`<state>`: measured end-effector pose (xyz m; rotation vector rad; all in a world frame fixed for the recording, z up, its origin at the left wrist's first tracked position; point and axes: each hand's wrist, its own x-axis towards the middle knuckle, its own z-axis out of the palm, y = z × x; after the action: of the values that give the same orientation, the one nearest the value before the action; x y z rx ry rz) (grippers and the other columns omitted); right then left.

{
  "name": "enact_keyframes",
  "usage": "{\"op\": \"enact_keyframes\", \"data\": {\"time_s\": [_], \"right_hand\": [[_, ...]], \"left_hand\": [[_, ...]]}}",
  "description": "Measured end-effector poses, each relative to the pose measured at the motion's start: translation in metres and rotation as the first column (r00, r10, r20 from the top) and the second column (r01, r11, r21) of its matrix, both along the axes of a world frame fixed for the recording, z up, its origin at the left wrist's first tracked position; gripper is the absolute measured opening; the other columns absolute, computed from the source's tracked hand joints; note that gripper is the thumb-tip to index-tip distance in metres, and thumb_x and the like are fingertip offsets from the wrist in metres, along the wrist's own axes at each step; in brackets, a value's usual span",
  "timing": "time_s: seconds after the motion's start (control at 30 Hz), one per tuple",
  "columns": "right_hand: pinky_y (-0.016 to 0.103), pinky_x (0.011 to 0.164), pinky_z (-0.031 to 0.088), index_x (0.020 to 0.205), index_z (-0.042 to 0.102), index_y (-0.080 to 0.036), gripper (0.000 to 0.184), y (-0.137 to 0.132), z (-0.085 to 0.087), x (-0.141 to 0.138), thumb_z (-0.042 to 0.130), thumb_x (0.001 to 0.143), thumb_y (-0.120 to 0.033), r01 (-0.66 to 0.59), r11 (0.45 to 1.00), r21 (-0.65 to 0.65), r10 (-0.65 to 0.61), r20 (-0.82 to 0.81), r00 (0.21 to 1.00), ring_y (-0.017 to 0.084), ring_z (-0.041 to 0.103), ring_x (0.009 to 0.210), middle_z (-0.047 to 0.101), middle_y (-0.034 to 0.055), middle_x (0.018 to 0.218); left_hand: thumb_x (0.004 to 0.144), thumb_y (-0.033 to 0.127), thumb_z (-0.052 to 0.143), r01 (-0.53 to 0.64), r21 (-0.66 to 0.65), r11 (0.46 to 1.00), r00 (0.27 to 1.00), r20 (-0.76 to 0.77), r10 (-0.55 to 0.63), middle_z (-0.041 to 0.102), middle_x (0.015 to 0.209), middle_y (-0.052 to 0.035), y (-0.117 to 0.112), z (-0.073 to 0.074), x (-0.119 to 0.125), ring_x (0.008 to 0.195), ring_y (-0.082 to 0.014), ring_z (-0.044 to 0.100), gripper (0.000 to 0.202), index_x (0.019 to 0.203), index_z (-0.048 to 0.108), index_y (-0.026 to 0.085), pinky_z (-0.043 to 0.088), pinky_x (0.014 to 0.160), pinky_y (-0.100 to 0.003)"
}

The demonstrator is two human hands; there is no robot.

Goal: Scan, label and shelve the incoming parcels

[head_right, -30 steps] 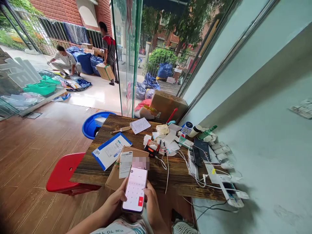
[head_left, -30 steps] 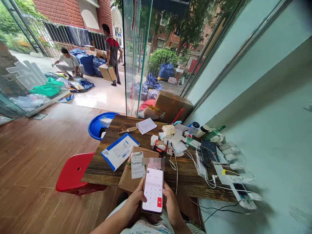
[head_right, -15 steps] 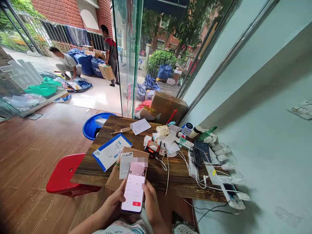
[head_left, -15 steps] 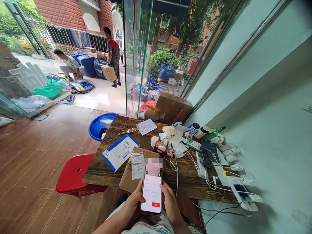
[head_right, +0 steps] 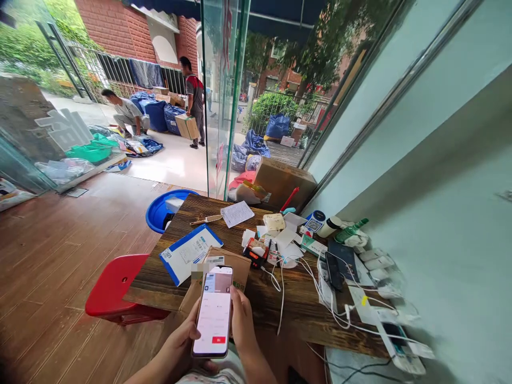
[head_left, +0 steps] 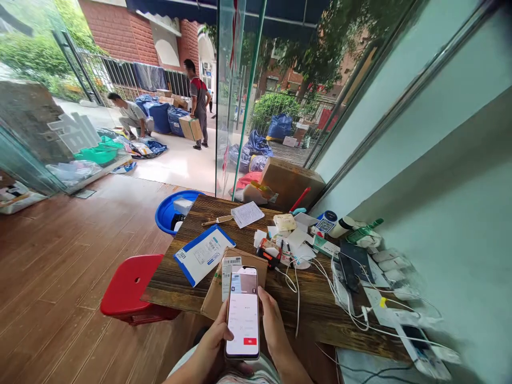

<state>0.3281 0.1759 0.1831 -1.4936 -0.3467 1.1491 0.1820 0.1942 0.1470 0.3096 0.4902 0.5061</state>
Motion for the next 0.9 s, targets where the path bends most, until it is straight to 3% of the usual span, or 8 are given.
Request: {"op": "enact_keyframes", "data": {"time_s": [0.13, 0.23, 0.33, 0.47, 0.7, 0.9], "right_hand": [[0.032, 0.071, 0.05, 0.074, 0.071, -0.02, 0.065, 0.0, -0.018, -0.013, 0.073, 0.045, -0.079, 0.113, 0.991, -0.077, -0.117, -0.038, 0.992, 0.026, 0.063, 0.084, 0.072, 0.0061, 0.084], [0.034, 0.081, 0.051, 0.081, 0.073, -0.018, 0.066, 0.003, -0.027, -0.019, 0.072, 0.051, -0.077, 0.117, 0.992, -0.045, -0.118, -0.015, 0.993, 0.029, 0.064, 0.096, 0.073, 0.0085, 0.093], [0.034, 0.081, 0.052, 0.078, 0.073, -0.018, 0.071, 0.009, -0.022, -0.022, 0.069, 0.047, -0.082, 0.097, 0.995, -0.039, -0.097, 0.008, 0.995, 0.029, 0.065, 0.094, 0.074, 0.0082, 0.088], [0.034, 0.07, 0.053, 0.074, 0.071, -0.019, 0.072, 0.015, -0.016, -0.024, 0.065, 0.048, -0.085, 0.045, 0.999, -0.012, -0.045, -0.039, 0.998, 0.027, 0.065, 0.079, 0.073, 0.0059, 0.076], [0.03, 0.071, 0.051, 0.079, 0.071, -0.021, 0.058, 0.013, -0.032, -0.02, 0.066, 0.061, -0.076, 0.068, 0.998, 0.016, -0.069, 0.021, 0.997, 0.025, 0.064, 0.085, 0.072, 0.0056, 0.084], [0.032, 0.072, 0.052, 0.075, 0.071, -0.019, 0.074, 0.016, -0.011, -0.022, 0.067, 0.042, -0.085, 0.09, 0.995, -0.044, -0.09, 0.008, 0.996, 0.027, 0.064, 0.085, 0.072, 0.007, 0.081]], "left_hand": [[0.062, 0.013, 0.055, 0.023, -0.06, 0.998, 0.999, -0.036, -0.025, 0.049, 0.143, -0.0027, 0.004, 0.005, -0.013, 0.117, -0.0325, 0.054, 0.103, 0.153, 0.011, 0.036, 0.048, 0.077, -0.035], [0.064, 0.014, 0.051, 0.037, -0.039, 0.999, 0.995, -0.091, -0.04, 0.044, 0.147, -0.0046, 0.006, 0.013, -0.017, 0.11, -0.0344, 0.057, 0.103, 0.153, 0.003, 0.035, 0.051, 0.064, -0.035], [0.065, 0.014, 0.048, 0.007, 0.008, 1.0, 0.996, -0.086, -0.007, 0.044, 0.147, -0.0082, 0.008, 0.019, -0.016, 0.109, -0.0362, 0.058, 0.102, 0.153, -0.001, 0.032, 0.053, 0.059, -0.036], [0.066, 0.014, 0.048, -0.011, 0.019, 1.0, 0.997, -0.082, 0.012, 0.048, 0.143, -0.0115, 0.01, 0.023, -0.014, 0.104, -0.0359, 0.06, 0.102, 0.153, -0.002, 0.031, 0.055, 0.06, -0.038], [0.064, 0.015, 0.05, -0.007, 0.007, 1.0, 0.997, -0.082, 0.007, 0.048, 0.143, -0.0128, 0.011, 0.02, -0.015, 0.114, -0.0397, 0.054, 0.107, 0.152, -0.009, 0.031, 0.054, 0.06, -0.037], [0.064, 0.017, 0.049, -0.007, 0.03, 1.0, 0.99, -0.139, 0.011, 0.048, 0.142, -0.013, 0.011, 0.022, -0.013, 0.115, -0.0398, 0.054, 0.104, 0.153, -0.003, 0.028, 0.052, 0.058, -0.035]]}}
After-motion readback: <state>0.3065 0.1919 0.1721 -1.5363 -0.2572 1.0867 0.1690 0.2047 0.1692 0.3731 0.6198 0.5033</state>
